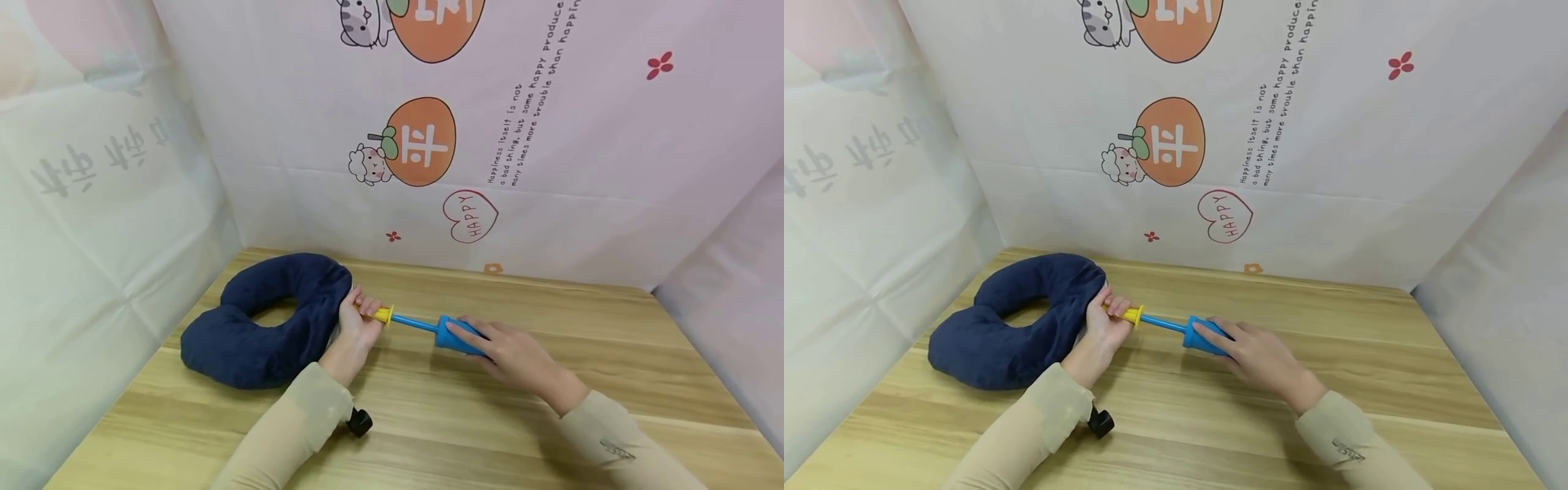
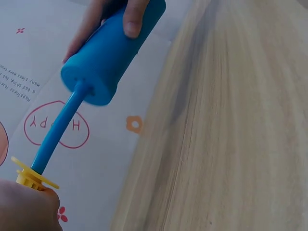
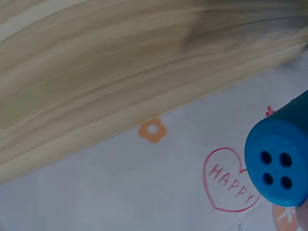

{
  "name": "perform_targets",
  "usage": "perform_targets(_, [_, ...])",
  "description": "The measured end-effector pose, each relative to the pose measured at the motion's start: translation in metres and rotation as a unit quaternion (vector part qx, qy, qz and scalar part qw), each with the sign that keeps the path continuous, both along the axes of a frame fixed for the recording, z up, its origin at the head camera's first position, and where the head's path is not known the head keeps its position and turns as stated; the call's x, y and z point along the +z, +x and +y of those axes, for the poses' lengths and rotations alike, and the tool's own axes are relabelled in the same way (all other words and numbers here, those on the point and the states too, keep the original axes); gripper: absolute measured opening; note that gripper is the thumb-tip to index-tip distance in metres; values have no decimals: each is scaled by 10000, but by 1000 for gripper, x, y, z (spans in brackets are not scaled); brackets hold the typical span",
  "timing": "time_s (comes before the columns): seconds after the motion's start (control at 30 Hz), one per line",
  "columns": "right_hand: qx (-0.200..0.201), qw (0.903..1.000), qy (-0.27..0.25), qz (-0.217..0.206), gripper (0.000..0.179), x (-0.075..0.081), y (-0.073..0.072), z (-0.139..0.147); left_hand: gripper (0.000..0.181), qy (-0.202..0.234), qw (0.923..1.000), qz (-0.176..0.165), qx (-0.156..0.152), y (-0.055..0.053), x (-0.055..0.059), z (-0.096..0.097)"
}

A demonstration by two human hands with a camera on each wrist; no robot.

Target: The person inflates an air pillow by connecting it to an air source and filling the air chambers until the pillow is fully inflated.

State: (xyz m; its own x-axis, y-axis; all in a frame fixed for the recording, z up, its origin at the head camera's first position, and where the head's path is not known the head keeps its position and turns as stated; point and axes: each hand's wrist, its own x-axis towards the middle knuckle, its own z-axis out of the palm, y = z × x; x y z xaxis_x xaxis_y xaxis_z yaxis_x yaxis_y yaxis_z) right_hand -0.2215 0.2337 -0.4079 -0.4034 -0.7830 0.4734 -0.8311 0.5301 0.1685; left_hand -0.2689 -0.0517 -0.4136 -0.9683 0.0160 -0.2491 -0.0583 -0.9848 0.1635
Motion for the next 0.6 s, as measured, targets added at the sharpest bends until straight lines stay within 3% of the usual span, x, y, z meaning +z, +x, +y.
perform_targets(0.1, [-114,9998,16,-145,78,1,0,-16,51,-20,10000,70,-59,2,-1,1])
perform_targets(0.4, [-344,9976,17,-603,71,4,0,-52,51,-183,9997,-35,-176,5,-9,15])
perform_targets(0.6, [-306,9962,-83,-815,69,4,-3,-53,51,-274,9991,-76,-312,3,-7,20])
